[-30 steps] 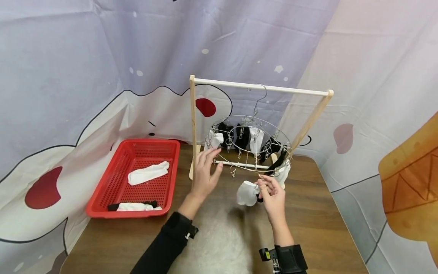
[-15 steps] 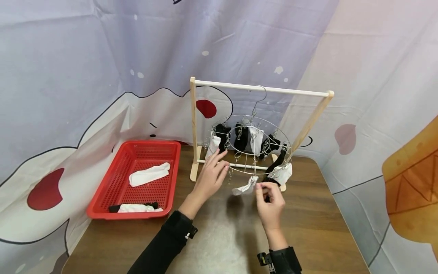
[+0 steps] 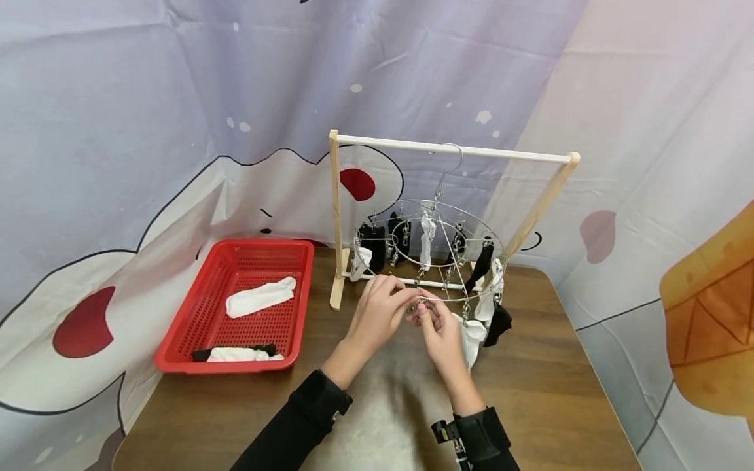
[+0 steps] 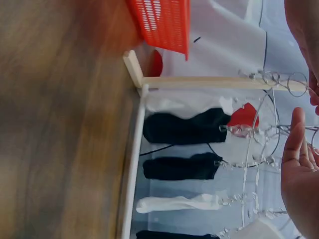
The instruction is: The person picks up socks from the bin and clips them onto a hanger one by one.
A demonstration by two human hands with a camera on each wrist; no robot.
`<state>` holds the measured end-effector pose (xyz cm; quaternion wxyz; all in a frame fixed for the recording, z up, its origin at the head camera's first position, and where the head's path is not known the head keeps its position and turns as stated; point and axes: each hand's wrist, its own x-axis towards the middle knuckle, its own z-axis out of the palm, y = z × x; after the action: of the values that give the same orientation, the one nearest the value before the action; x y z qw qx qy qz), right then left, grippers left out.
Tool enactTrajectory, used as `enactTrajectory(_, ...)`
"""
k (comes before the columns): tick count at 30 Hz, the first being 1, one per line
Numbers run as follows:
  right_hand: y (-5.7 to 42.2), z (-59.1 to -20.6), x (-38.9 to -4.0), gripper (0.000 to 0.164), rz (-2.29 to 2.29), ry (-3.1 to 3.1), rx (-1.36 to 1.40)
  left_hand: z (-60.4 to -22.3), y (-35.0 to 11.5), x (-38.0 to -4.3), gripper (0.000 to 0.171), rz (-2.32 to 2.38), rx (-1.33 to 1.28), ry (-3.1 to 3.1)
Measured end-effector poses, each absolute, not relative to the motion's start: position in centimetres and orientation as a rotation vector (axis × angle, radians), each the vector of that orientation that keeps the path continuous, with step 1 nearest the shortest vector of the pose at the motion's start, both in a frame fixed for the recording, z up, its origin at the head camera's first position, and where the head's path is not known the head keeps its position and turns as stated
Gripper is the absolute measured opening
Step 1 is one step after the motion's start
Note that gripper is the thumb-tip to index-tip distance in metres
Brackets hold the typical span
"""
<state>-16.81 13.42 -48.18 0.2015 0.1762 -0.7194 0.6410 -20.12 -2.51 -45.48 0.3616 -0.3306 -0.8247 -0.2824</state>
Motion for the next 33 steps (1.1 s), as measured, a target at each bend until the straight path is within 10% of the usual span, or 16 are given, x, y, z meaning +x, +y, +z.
enactTrajectory(26,13.2,-48.1,-17.8,0.005,2.401,-1.681,0.330,-43.8,-2.5,-20.3,0.018,-0.763,-0.767,-2.180)
enactTrajectory(33,13.0,-48.4,-17.7,0.019,2.422,-1.636,0.295,-44.2,-2.7,-20.5,0.014,-0.818,-0.792,-2.208)
